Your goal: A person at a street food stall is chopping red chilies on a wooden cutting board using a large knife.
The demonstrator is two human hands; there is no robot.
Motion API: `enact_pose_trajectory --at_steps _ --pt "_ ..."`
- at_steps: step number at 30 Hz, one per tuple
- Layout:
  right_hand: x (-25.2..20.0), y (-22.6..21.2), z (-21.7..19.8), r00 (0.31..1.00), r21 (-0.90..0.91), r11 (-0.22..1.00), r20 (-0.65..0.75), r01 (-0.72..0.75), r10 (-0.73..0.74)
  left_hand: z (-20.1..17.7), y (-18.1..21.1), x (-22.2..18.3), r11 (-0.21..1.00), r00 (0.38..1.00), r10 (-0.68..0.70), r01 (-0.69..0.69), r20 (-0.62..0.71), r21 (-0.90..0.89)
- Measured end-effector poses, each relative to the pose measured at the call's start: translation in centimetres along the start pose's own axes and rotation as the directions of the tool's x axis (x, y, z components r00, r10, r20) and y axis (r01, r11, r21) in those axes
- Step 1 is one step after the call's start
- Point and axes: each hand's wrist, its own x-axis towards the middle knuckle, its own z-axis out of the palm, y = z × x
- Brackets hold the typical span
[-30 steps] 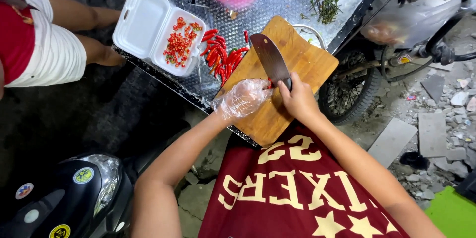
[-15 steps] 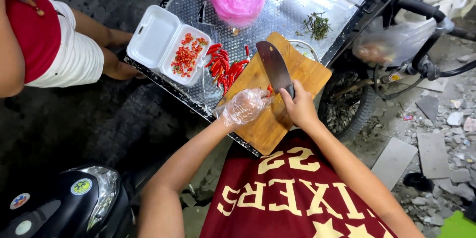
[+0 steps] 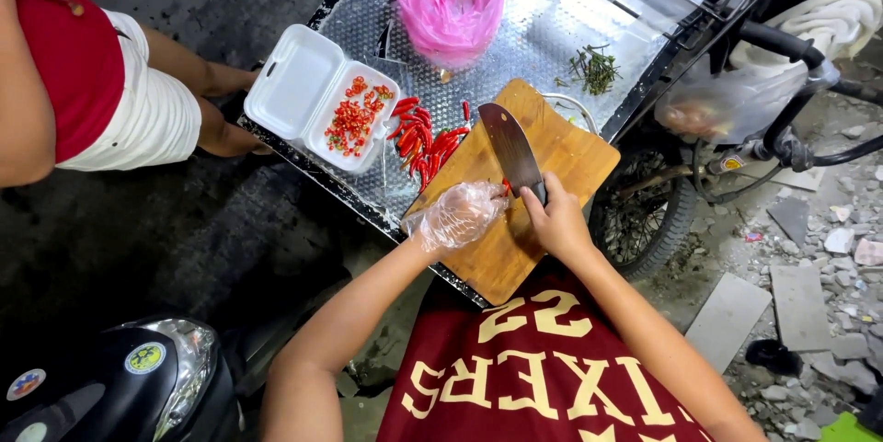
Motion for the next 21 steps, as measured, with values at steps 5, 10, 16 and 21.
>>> enact_pose_trajectory --at_steps 5,10,16,21 --pt "0.4 0.8 0.3 1.000 -0.034 0.999 0.021 0.012 -0.011 0.6 -0.7 -0.6 0.999 1.000 0.020 -0.019 0.021 -0.038" --pt "0.4 1.1 0.4 0.999 -0.040 0.999 0.027 0.024 -0.023 0.8 -0.3 -0.4 0.952 0.985 -0.152 0.167 0.077 -0.258" --pt "0.4 1.6 0.3 0.998 -0.058 0.998 0.049 0.030 -0.028 0.1 0.1 -0.3 0.973 0.990 -0.132 0.140 0.057 -0.185" --pt "0.0 2.9 0.3 1.000 -0.063 0.998 0.023 0.022 -0.021 0.0 -0.6 -0.5 0.999 1.000 0.028 -0.029 -0.007 -0.042"
